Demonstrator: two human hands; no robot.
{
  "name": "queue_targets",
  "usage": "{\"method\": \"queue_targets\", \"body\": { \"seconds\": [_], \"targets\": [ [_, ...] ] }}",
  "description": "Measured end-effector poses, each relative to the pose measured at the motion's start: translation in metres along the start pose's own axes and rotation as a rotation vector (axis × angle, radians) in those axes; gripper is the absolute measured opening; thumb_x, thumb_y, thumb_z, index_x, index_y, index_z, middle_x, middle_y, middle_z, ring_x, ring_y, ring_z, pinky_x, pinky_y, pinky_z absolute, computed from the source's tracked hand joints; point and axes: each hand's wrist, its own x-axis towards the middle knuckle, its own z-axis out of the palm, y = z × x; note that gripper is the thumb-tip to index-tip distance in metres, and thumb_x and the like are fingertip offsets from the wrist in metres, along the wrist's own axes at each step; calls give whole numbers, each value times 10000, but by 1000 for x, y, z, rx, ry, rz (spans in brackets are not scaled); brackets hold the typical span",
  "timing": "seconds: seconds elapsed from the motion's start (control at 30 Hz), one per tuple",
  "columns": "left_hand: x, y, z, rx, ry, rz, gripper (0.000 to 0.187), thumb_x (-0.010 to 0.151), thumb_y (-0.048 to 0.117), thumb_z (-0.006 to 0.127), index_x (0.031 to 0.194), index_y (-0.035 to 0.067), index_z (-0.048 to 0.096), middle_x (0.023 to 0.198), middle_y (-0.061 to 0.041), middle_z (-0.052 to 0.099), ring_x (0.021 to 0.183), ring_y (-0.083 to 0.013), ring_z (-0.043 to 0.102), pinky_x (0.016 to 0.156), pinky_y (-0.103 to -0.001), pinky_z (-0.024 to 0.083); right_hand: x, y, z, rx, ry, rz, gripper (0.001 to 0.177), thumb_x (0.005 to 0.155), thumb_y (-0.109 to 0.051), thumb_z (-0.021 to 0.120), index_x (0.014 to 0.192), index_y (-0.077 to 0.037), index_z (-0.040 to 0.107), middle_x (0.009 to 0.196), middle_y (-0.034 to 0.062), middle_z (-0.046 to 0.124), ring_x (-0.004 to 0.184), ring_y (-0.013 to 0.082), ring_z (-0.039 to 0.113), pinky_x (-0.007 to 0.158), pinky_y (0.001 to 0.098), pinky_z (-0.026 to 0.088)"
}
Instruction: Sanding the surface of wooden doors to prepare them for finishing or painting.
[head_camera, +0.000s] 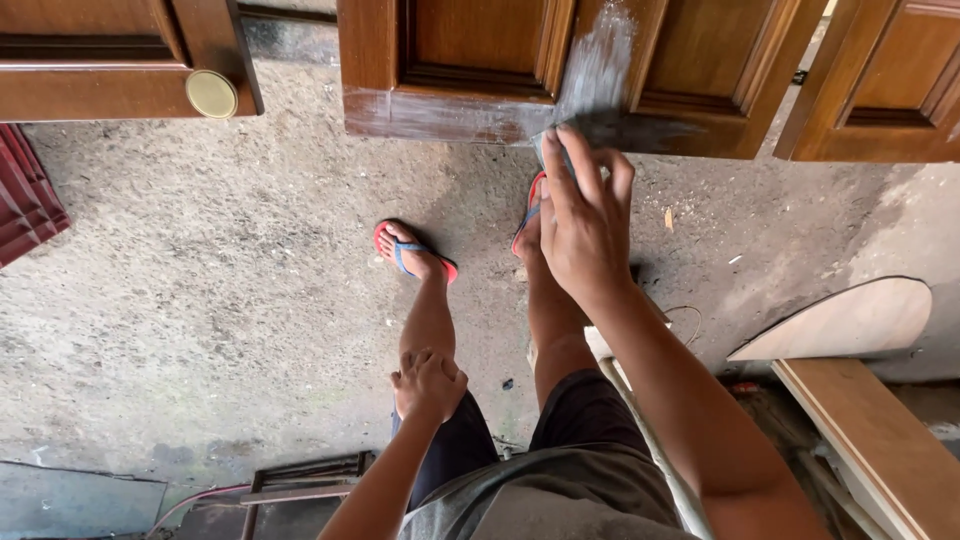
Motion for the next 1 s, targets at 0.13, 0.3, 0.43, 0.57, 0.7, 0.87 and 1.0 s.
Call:
{"method": "queue_targets", "body": {
  "seconds": [0.13,0.3,0.43,0.57,0.7,0.87,1.0],
  "targets": [
    [-2,1,1,25,-25,1,593,950,528,482,1429,198,597,1599,-10,434,1535,-316,259,1214,-506,311,9,4,5,-4,18,23,424,983,-33,603,1406,4,599,1411,123,543,1098,369,450,991,460,412],
    [-5,1,-2,20,-35,3,598,955,521,466,1442,194,578,1600,-5,429,1535,-317,258,1221,-499,311,2,-1,0,18,18,37,408,997,-36,591,1403,6,596,1415,129,542,1087,360,448,996,446,398],
    [-9,0,-3,-4,-37,-15,599,953,509,456,1453,200,573,1604,4,424,1532,-304,263,1209,-491,327,3,2,-6,31,-1,-4,455,939,16,656,1391,23,599,1423,152,546,1099,387,465,987,466,401],
    [-12,5,-8,-10,-61,-31,616,950,508,421,1460,196,564,1608,7,422,1530,-275,269,1207,-465,331,-7,24,-29,127,-92,-77,482,951,35,631,1430,43,578,1493,205,508,1159,403,474,1002,476,416],
    [10,-1,36,-35,89,7,579,941,485,458,1386,150,618,1546,-31,495,1505,-310,302,1195,-499,330,24,64,-36,46,-235,-424,477,915,-17,660,1389,-73,664,1420,100,617,1263,336,455,975,437,458],
    [23,8,62,-45,201,21,560,920,489,480,1307,129,665,1487,-46,556,1472,-331,341,1192,-543,324,48,93,-48,-26,-289,-626,406,942,-96,680,1348,-111,689,1434,36,634,1304,277,453,994,406,439],
    [19,29,49,-45,103,-37,534,915,464,476,1296,147,675,1483,-32,558,1466,-329,351,1205,-544,309,53,98,-44,5,-266,-633,363,984,-136,647,1342,-154,704,1456,5,635,1297,240,435,969,416,425]
  ]
}}
